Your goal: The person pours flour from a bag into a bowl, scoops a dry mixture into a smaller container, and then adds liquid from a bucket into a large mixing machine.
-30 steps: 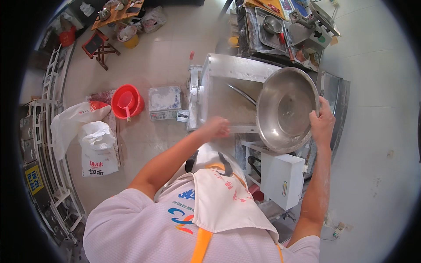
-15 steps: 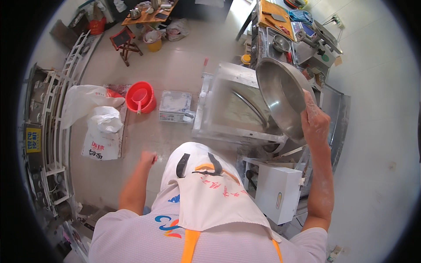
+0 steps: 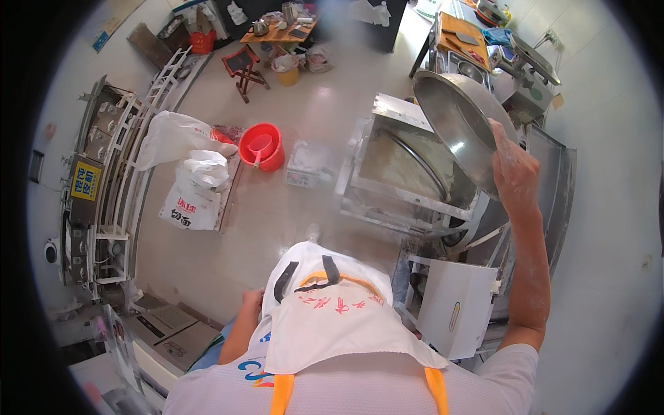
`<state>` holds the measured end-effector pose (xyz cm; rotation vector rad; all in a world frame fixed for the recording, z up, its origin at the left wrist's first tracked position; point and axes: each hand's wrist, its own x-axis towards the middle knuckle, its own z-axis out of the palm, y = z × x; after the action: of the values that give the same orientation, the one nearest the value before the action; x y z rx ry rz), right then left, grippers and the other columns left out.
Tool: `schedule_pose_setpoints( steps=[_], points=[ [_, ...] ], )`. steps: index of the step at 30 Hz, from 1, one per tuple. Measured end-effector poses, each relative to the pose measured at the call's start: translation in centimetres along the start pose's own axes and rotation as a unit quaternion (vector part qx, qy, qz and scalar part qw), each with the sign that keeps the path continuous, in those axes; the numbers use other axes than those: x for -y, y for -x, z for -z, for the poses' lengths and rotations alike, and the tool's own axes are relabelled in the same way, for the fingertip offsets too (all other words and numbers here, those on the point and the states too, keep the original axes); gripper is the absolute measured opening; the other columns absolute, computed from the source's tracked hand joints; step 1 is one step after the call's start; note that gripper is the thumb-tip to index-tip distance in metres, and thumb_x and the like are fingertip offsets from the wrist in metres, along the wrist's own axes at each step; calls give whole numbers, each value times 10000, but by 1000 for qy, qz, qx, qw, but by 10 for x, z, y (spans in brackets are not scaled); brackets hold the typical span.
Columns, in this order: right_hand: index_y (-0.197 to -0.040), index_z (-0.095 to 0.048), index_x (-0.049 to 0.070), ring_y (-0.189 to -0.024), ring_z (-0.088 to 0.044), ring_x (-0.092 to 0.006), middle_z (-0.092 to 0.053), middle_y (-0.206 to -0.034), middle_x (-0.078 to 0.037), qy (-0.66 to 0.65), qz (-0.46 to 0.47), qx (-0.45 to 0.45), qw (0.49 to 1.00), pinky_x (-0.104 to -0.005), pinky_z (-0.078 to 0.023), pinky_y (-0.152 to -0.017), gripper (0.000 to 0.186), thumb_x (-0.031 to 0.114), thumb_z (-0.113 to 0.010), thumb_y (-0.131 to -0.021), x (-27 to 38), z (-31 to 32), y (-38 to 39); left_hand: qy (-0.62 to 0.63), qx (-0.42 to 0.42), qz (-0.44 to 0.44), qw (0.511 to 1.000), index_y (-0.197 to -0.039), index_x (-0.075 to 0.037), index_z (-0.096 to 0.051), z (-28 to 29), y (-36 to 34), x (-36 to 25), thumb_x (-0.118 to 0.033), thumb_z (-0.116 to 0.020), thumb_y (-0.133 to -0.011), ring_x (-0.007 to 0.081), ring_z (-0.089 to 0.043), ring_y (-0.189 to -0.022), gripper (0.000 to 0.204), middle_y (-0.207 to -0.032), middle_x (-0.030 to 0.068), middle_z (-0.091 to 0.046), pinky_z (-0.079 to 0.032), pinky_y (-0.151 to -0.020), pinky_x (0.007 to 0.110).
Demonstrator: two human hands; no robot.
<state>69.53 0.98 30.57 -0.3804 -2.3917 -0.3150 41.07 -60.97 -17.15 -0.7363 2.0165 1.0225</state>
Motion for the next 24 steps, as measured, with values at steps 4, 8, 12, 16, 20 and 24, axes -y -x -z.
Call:
schedule_pose_setpoints(
  steps=[4, 8, 12, 16, 20, 24],
  points=[
    [-1478, -594, 93, -640, -645, -288, -722, -915, -149, 9, 10, 4, 1000, -364, -548, -623, 699, -123, -645, -815, 3, 10, -7, -2, 11, 15, 1000, -761, 27, -625, 16, -29, 26, -21, -806, -875, 197, -625, -528, 219, -683, 109, -659, -518, -438, 374],
    [-1464, -605, 91, -627, -634, -288, -680, -829, -145, 25, 18, 6, 1000, -376, -535, -607, 694, -118, -656, -805, 10, 16, -18, -23, 25, -1, 999, -768, 3, -639, 24, -41, 21, -62, -795, -917, 190, -600, -497, 225, -657, 92, -644, -515, -417, 349],
    [-1423, -632, 88, -616, -627, -281, -623, -758, -134, 27, 13, -4, 1000, -382, -527, -596, 638, -105, -661, -816, 19, 25, -29, -23, 24, 2, 999, -825, 10, -647, 38, -34, -7, -37, -741, -947, 201, -592, -480, 161, -659, 104, -645, -518, -407, 334],
    [-1361, -672, 73, -605, -627, -271, -586, -710, -121, 22, 9, -15, 1000, -377, -519, -576, 528, -71, -670, -853, 27, 17, -40, 50, 48, -72, 995, -899, 26, -646, 54, -12, -7, -3, -621, -997, 213, -608, -487, 105, -689, 137, -658, -545, -419, 353],
    [-1415, -636, 72, -614, -611, -294, -606, -760, -145, 17, -2, -15, 1000, -387, -514, -591, 635, -118, -648, -809, 21, 16, -34, 8, 72, -6, 997, -889, 32, -665, 63, -29, 2, 6, -615, -980, 242, -640, -516, 107, -709, 144, -679, -577, -458, 377],
    [-1444, -616, 76, -644, -628, -291, -632, -802, -159, 60, -22, 28, 998, -388, -524, -620, 676, -136, -636, -803, 23, 19, -34, 26, 154, 72, 985, -878, 39, -684, 74, -66, 19, 15, -610, -962, 271, -673, -545, 115, -730, 151, -700, -609, -496, 401]
  ],
)
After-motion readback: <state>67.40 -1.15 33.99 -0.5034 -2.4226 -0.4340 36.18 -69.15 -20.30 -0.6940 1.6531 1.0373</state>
